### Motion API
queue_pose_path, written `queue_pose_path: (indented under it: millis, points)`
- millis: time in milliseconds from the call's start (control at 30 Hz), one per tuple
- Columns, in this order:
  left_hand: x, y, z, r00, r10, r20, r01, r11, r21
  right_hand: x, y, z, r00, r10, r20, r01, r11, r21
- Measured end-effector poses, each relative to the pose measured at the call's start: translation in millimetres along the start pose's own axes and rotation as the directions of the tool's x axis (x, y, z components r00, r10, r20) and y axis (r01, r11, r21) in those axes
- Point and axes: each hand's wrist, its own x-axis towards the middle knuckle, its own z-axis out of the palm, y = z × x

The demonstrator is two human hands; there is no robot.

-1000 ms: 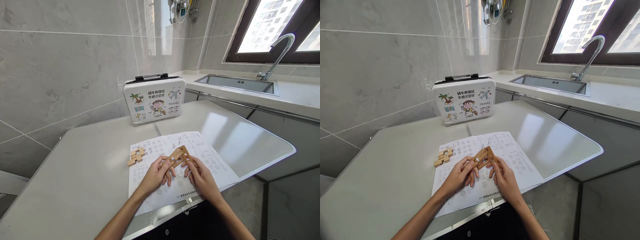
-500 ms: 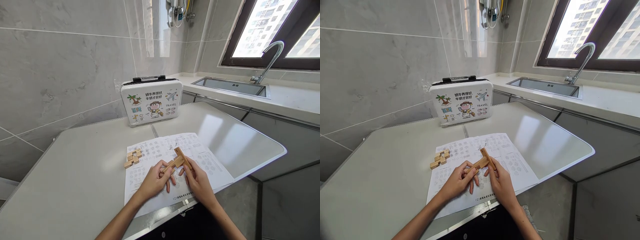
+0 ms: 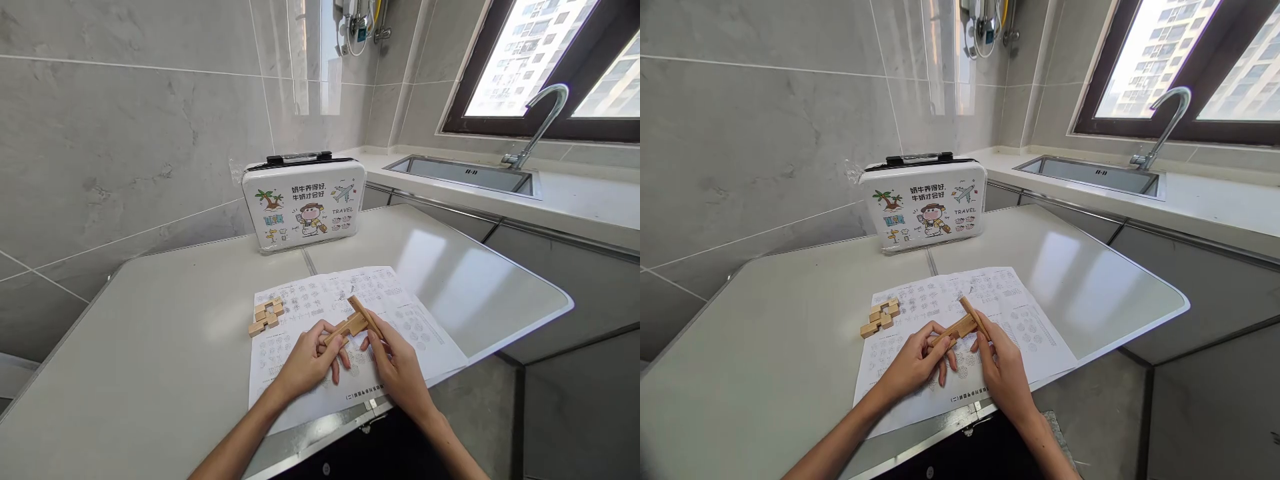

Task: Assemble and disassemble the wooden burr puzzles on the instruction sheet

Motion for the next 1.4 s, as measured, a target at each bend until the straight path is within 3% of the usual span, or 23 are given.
queue_pose_path:
  millis: [500,1400]
  points:
    - [1,-6,-0.2,1.0,-0.014,-0.005,0.014,1.0,-0.018,-2,2,0,0.998,-0.067,0.02,0.069,0.994,-0.084]
    - [-2,5,-0.7,0.999,0.023,0.024,-0.024,0.999,0.038,-3,5,2,0.982,-0.176,0.073,0.185,0.973,-0.137]
